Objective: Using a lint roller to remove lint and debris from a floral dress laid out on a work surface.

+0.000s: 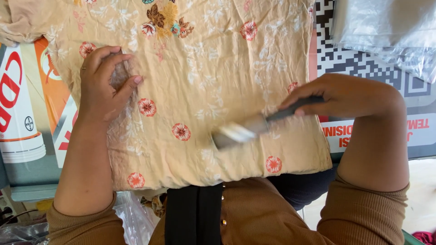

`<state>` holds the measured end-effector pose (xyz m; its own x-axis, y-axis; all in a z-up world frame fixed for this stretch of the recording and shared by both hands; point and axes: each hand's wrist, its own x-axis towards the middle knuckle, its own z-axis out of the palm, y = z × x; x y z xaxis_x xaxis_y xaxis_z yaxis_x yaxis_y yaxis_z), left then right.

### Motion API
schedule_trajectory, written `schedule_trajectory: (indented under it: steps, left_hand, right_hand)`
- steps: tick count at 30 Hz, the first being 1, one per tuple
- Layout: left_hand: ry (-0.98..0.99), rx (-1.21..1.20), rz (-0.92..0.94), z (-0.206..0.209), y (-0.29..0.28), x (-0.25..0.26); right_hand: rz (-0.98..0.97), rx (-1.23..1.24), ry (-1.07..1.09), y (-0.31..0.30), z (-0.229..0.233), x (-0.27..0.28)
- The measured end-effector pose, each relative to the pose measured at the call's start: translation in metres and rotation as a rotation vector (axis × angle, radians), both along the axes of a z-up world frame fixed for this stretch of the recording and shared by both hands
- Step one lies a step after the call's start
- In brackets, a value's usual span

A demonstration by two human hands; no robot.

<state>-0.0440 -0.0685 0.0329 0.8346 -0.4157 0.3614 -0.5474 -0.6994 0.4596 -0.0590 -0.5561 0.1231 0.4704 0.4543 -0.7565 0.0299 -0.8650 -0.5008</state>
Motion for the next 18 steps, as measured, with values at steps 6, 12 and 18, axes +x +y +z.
schedule_trajectory:
  steps: [6, 12, 18]
  left_hand:
    - [0.035, -0.009, 0.009, 0.002, -0.001, -0.001]
    - [0.051, 0.026, 0.038, -0.003, 0.003, -0.001]
    - [0.086, 0.021, 0.054, 0.003, -0.001, -0.003]
  right_hand:
    - [-0.349, -0.164, -0.100, 0.021, 0.018, 0.008]
    - [0.144, -0.172, 0.132, 0.016, -0.001, 0.000]
    - [-0.310, -0.186, -0.178, 0.007, 0.015, 0.004]
